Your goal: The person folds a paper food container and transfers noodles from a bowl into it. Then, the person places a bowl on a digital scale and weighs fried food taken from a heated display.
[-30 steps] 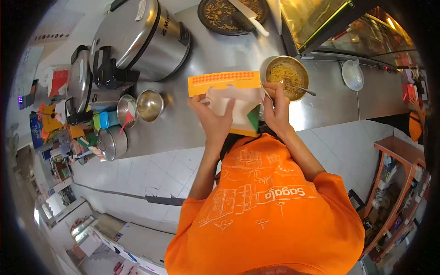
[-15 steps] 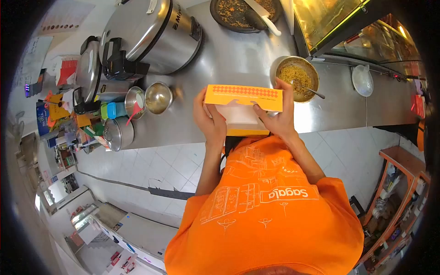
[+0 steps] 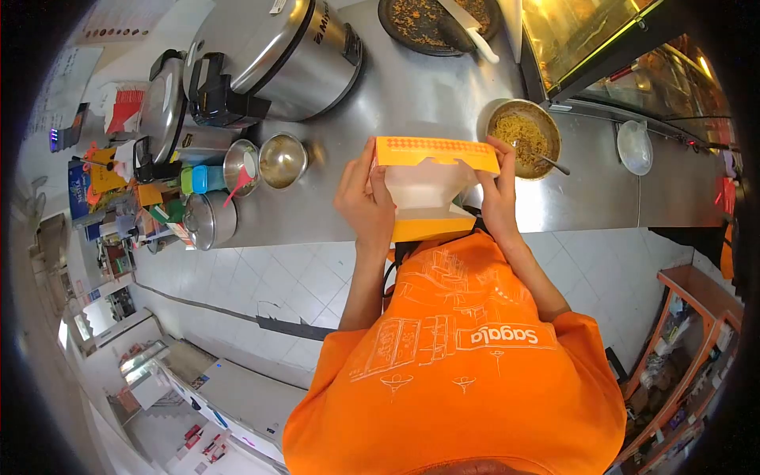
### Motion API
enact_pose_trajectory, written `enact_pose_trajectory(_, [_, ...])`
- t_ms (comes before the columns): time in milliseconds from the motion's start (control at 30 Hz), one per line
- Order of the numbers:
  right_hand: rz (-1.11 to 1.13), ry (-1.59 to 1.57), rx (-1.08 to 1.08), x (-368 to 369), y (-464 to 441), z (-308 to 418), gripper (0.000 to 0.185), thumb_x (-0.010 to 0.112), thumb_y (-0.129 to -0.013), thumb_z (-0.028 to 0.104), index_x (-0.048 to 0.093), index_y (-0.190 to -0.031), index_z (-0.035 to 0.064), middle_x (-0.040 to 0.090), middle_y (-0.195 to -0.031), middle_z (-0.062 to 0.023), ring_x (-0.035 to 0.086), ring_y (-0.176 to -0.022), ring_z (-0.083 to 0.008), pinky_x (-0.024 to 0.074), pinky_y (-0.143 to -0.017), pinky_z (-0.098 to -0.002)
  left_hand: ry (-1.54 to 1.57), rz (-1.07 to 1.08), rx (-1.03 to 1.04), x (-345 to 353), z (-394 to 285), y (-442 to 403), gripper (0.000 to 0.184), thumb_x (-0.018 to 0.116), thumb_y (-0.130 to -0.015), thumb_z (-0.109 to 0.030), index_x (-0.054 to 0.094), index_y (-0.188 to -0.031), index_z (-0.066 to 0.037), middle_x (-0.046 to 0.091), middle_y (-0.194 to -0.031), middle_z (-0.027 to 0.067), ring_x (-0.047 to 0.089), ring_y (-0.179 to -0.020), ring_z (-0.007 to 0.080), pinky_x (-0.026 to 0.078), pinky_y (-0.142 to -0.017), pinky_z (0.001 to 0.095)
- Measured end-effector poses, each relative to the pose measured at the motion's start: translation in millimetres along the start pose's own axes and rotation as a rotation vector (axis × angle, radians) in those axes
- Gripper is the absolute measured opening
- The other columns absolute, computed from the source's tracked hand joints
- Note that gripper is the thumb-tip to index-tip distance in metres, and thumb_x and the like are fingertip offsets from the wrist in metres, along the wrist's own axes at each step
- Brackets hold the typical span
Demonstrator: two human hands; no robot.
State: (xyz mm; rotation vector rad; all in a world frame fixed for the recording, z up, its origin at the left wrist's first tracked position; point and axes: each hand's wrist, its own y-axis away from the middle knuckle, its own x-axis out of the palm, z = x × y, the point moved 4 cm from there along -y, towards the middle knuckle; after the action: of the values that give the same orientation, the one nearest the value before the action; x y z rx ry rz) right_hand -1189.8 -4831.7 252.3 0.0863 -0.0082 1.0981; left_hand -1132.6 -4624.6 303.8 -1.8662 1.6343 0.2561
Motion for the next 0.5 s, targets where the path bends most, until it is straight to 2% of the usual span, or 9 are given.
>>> enact_pose_trajectory(33, [-0.009, -0.026, 0.012, 1, -6, -2, 0.039, 0.048, -0.097, 0.000, 0.050, -0.136, -0.0012, 0.062, -0.126, -0.0174, 0.058, -0.122, -0.0225, 0.0470, -0.101, -0.0354, 0.023, -0.014, -0.013, 1, 2, -1, 0.035, 0.056, -0.098, -0.004, 0.067, -0.131, -0.002, 0.068, -0.090, 0.0127, 0.064, -0.074, 0.0196, 0.049, -0.064, 0.0317])
enact_pose_trajectory(67, [-0.018, -0.051, 0.024, 2, -13, -4, 0.039, 0.048, -0.098, 0.000, 0.048, -0.137, -0.0005, 0.062, -0.125, -0.0165, 0.058, -0.120, -0.0213, 0.0472, -0.101, -0.0349, 0.065, -0.012, -0.040, 2, 2, -3, 0.034, 0.053, -0.100, -0.005, 0.066, -0.132, -0.001, 0.068, -0.096, 0.0128, 0.064, -0.082, 0.0199, 0.049, -0.073, 0.0321])
enact_pose_trajectory(133, [0.091, 0.048, -0.110, 0, -31, -2, 0.044, 0.048, -0.095, -0.005, 0.048, -0.139, -0.0015, 0.061, -0.131, -0.0193, 0.059, -0.124, -0.0246, 0.0485, -0.101, -0.0351, 0.152, -0.009, -0.086, 6, 0, -11, 0.034, 0.048, -0.104, -0.007, 0.062, -0.133, 0.000, 0.067, -0.110, 0.0129, 0.065, -0.098, 0.0204, 0.050, -0.089, 0.0330])
enact_pose_trajectory(200, [0.234, 0.133, -0.235, -1, -46, 15, 0.046, 0.047, -0.094, -0.006, 0.048, -0.140, -0.0020, 0.060, -0.135, -0.0212, 0.058, -0.128, -0.0260, 0.0486, -0.101, -0.0351, 0.234, -0.008, -0.107, 5, 10, -19, 0.032, 0.044, -0.107, -0.013, 0.058, -0.132, 0.002, 0.065, -0.112, 0.0127, 0.063, -0.103, 0.0216, 0.049, -0.093, 0.0338])
enact_pose_trajectory(233, [0.297, 0.155, -0.314, -3, -55, 19, 0.051, 0.055, -0.095, 0.000, 0.043, -0.145, -0.0020, 0.060, -0.135, -0.0248, 0.059, -0.129, -0.0312, 0.0477, -0.104, -0.0377, 0.278, -0.010, -0.116, 8, 16, -23, 0.032, 0.043, -0.109, -0.016, 0.056, -0.131, 0.003, 0.064, -0.113, 0.0126, 0.062, -0.105, 0.0222, 0.048, -0.095, 0.0343])
enact_pose_trajectory(333, [0.038, 0.387, -0.378, 4, -53, 37, 0.065, 0.069, -0.091, 0.013, 0.039, -0.147, -0.0013, 0.062, -0.130, -0.0263, 0.062, -0.123, -0.0366, 0.0490, -0.103, -0.0418, 0.296, -0.033, -0.109, 20, 30, -23, 0.038, 0.040, -0.112, -0.027, 0.051, -0.132, 0.003, 0.063, -0.119, 0.0159, 0.061, -0.111, 0.0241, 0.045, -0.100, 0.0358])
enact_pose_trajectory(367, [-0.017, 0.476, -0.383, 4, -50, 31, 0.084, 0.082, -0.083, 0.026, 0.036, -0.149, -0.0003, 0.063, -0.128, -0.0276, 0.064, -0.117, -0.0408, 0.0492, -0.102, -0.0448, 0.296, -0.074, -0.111, 23, 31, -23, 0.037, 0.040, -0.112, -0.026, 0.051, -0.131, 0.003, 0.063, -0.118, 0.0157, 0.060, -0.111, 0.0244, 0.045, -0.100, 0.0357])
enact_pose_trajectory(467, [0.204, 0.648, -0.047, 5, -40, 3, 0.088, 0.083, -0.081, 0.033, 0.037, -0.149, 0.0002, 0.064, -0.127, -0.0279, 0.065, -0.114, -0.0421, 0.0498, -0.100, -0.0457, 0.356, -0.149, -0.193, 34, 42, -20, 0.033, 0.041, -0.112, -0.024, 0.051, -0.127, 0.003, 0.061, -0.116, 0.0150, 0.059, -0.111, 0.0247, 0.044, -0.100, 0.0354])
enact_pose_trajectory(500, [0.267, 0.754, -0.007, 4, -40, -14, 0.082, 0.080, -0.083, 0.033, 0.041, -0.148, -0.0001, 0.066, -0.118, -0.0302, 0.065, -0.111, -0.0448, 0.0498, -0.099, -0.0474, 0.412, -0.144, -0.264, 40, 52, -19, 0.031, 0.041, -0.112, -0.024, 0.051, -0.126, 0.003, 0.061, -0.116, 0.0150, 0.059, -0.111, 0.0243, 0.044, -0.100, 0.0353])
